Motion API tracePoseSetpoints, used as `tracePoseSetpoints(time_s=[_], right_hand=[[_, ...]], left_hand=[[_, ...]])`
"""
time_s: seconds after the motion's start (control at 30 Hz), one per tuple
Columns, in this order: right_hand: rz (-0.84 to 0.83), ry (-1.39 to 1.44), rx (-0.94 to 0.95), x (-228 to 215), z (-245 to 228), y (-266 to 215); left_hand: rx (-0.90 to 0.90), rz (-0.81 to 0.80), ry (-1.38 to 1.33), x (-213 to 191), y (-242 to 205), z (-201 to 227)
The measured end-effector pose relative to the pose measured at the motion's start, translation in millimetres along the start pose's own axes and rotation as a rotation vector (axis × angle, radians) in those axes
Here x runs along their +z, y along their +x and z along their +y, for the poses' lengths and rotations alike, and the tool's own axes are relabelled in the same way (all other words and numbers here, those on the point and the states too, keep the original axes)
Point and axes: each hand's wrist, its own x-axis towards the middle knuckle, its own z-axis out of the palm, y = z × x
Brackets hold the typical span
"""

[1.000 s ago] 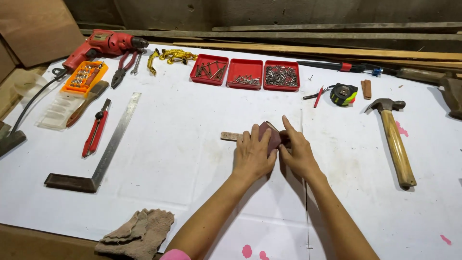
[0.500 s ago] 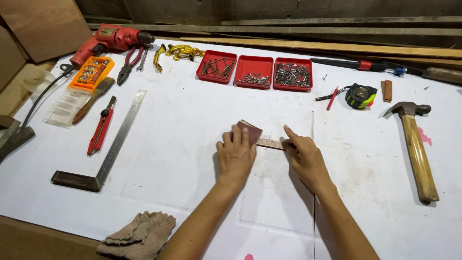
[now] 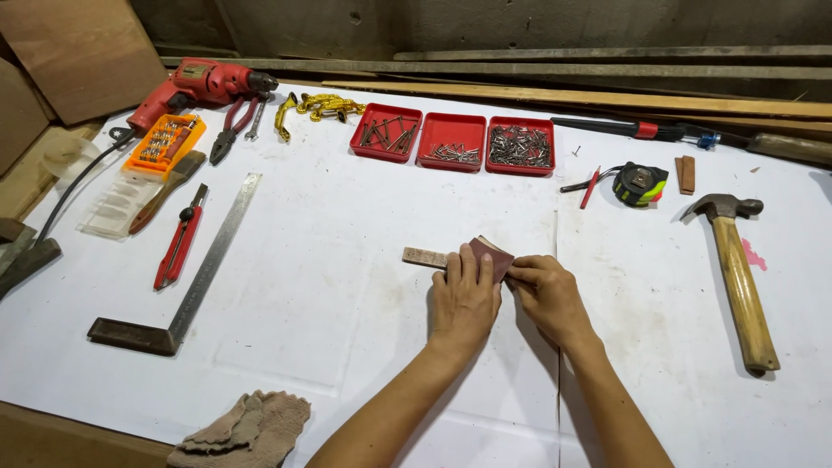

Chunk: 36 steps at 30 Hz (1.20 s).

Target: The recorder sands a small piece of wood with sandpaper on a workbench.

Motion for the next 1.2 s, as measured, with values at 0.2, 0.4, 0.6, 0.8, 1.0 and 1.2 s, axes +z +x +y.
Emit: tracePoseSetpoints(time_s=[0.2,0.4,0.6,0.8,1.0,1.2], right_hand=[[-0.034,0.003,0.056,-1.7,-5.7,1.3],[-0.044,-0.036,0.053,-0.9,-4.5,1.9],[0.002,0.079,0.016,-2.3,2.3,1.4],[0.0,0.054,0.055,-5.1,-0.9,2.4],[-0.037,0.021,0.064,-2.4,3.6,3.5],[-0.066,0.006,0.076,-8.9,-14.2,5.1]], left_hand=[[-0.109,-0.057,0.161,4.5,2.9,-45.6],[-0.248,0.014,0.115,5.7,5.4,-63.9],[-0.01,0.086,-0.065,-3.1,1.3,-1.0],[-0.041,-0.006,-0.01,6.2,1.7,-9.4],[-0.2,-0.115,0.136,-8.2,2.7,-62.1],[-0.2,-0.123,-0.069,-32.6,2.5,-36.2]])
